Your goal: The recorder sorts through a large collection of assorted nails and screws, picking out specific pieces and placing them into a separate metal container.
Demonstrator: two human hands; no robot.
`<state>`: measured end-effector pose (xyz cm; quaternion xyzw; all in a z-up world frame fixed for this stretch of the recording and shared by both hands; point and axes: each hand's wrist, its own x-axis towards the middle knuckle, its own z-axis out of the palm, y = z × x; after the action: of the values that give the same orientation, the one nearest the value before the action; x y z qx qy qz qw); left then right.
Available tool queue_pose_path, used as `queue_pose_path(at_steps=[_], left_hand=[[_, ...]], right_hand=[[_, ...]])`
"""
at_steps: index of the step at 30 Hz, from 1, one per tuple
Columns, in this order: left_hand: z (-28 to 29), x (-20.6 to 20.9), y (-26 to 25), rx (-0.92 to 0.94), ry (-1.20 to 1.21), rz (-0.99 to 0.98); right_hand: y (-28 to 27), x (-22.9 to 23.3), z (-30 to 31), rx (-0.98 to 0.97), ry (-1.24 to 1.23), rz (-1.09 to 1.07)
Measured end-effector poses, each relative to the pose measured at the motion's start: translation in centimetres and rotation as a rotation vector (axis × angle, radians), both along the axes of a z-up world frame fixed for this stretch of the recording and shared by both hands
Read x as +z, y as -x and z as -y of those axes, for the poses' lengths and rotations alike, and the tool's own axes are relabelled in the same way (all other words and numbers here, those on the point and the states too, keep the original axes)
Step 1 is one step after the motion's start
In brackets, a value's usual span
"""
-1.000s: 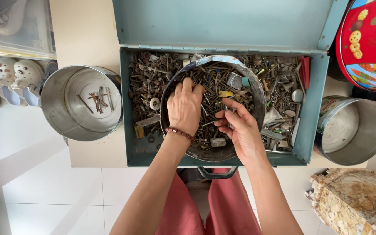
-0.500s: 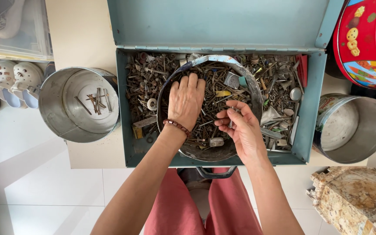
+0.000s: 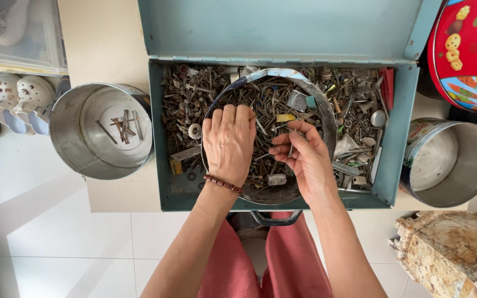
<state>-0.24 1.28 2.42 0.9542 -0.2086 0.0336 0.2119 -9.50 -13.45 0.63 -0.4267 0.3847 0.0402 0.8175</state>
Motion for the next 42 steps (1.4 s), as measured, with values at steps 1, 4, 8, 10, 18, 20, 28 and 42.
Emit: queue_pose_path(at_steps=[1,4,8,10,18,20,28,42], left_hand=[[-0.2,-0.1,0.1,0.003,-0.002,0.0],[-0.5,-0.2,0.3,0.07,0.28,-0.174],[-0.9,0.8,0.8,0.268,0.598,-0.601],[-0.9,1.7,1.0,0.302,0.611,-0.674],[-0.6,4.1,2.2,0.375,0.903,-0.782],[-0.3,4.5,2.5,0.396,0.887,-0.768],[0.3,3.2,2.3,0.369,0.72,-0.656],[3.2,-5.2,-2.3,-0.114,-0.229,0.005]], right_hand=[[0.0,0.0,-0.1,0.003,-0.002,0.0],[-0.2,-0.1,-0.1,-0.019,-0.002,0.015],[-0.3,-0.2,-0.2,-0.057,-0.031,0.033],[-0.6,-0.1,-0.3,-0.067,-0.038,0.038],[-0.8,0.1,-0.5,-0.105,-0.171,0.052],[-1.0,0.3,-0.7,-0.123,-0.215,0.05],[-0.8,-0.4,-0.6,-0.226,-0.344,0.01],[1.7,-1.1,-0.4,-0.19,-0.195,-0.021]])
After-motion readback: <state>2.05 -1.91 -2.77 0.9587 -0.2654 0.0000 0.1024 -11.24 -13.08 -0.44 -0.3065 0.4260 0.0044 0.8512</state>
